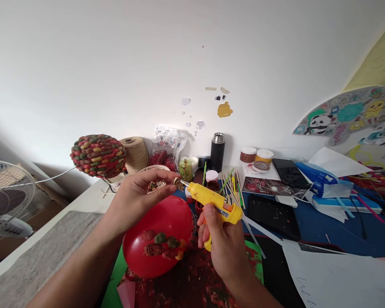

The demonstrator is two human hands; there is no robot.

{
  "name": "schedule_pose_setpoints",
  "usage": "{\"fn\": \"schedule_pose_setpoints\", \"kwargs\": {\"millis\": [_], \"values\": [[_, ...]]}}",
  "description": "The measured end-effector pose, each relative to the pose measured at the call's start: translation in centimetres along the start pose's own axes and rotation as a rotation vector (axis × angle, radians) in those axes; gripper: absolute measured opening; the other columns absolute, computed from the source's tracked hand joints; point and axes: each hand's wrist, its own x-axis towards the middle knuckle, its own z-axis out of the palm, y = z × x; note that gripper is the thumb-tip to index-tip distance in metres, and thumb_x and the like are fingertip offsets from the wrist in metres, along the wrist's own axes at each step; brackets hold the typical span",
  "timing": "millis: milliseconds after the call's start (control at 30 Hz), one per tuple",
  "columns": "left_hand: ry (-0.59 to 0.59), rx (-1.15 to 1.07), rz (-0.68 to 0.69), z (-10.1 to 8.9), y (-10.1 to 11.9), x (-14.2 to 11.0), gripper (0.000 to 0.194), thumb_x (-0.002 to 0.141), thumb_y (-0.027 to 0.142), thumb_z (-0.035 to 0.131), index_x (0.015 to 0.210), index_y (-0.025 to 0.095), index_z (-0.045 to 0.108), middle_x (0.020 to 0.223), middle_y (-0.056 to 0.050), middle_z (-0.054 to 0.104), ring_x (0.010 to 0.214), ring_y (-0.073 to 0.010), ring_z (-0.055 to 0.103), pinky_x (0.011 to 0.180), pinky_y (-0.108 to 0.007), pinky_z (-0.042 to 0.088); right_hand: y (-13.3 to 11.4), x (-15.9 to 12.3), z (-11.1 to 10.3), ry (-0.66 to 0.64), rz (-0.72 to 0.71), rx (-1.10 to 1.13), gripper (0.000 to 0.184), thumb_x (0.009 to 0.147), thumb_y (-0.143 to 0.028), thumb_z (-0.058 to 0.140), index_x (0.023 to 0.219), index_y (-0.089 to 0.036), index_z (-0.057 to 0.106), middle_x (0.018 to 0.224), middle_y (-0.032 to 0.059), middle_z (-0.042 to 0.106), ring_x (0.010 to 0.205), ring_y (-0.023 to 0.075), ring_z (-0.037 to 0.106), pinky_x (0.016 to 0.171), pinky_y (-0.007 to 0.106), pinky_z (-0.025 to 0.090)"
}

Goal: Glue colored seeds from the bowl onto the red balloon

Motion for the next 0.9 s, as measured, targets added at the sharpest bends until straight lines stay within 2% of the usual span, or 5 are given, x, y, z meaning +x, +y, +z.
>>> {"fn": "schedule_pose_setpoints", "kwargs": {"millis": [433,733,900], "values": [[0.011,0.020,0.048,0.18,0.25,0.22,0.016,0.094,0.044,0.095,0.102,0.030,0.094,0.113,-0.007,0.090,0.104,-0.0266,0.084,0.091,-0.035,0.069,0.17,-0.14,-0.11,-0.018,-0.024,-0.010,0.080,0.089,-0.101,0.073,0.067,-0.024,0.066,0.045,-0.0065,0.048,0.037,0.0150,0.058,0.040,0.025,0.049],[-0.017,0.017,0.037,0.02,0.07,0.11,0.014,0.096,0.043,0.093,0.103,0.031,0.094,0.114,-0.006,0.090,0.105,-0.0257,0.084,0.087,-0.033,0.068,-0.09,-0.21,-0.04,-0.017,0.019,-0.023,0.084,0.083,-0.106,0.072,0.064,-0.024,0.064,0.044,-0.0056,0.047,0.037,0.0151,0.059,0.040,0.025,0.048],[-0.005,0.011,0.036,0.01,0.32,0.07,0.016,0.095,0.045,0.094,0.102,0.031,0.094,0.114,-0.006,0.090,0.106,-0.0268,0.084,0.087,-0.033,0.069,0.27,-0.17,-0.05,-0.009,0.014,-0.024,0.083,0.085,-0.105,0.072,0.065,-0.024,0.065,0.044,-0.0052,0.049,0.037,0.0149,0.059,0.041,0.025,0.048]]}}
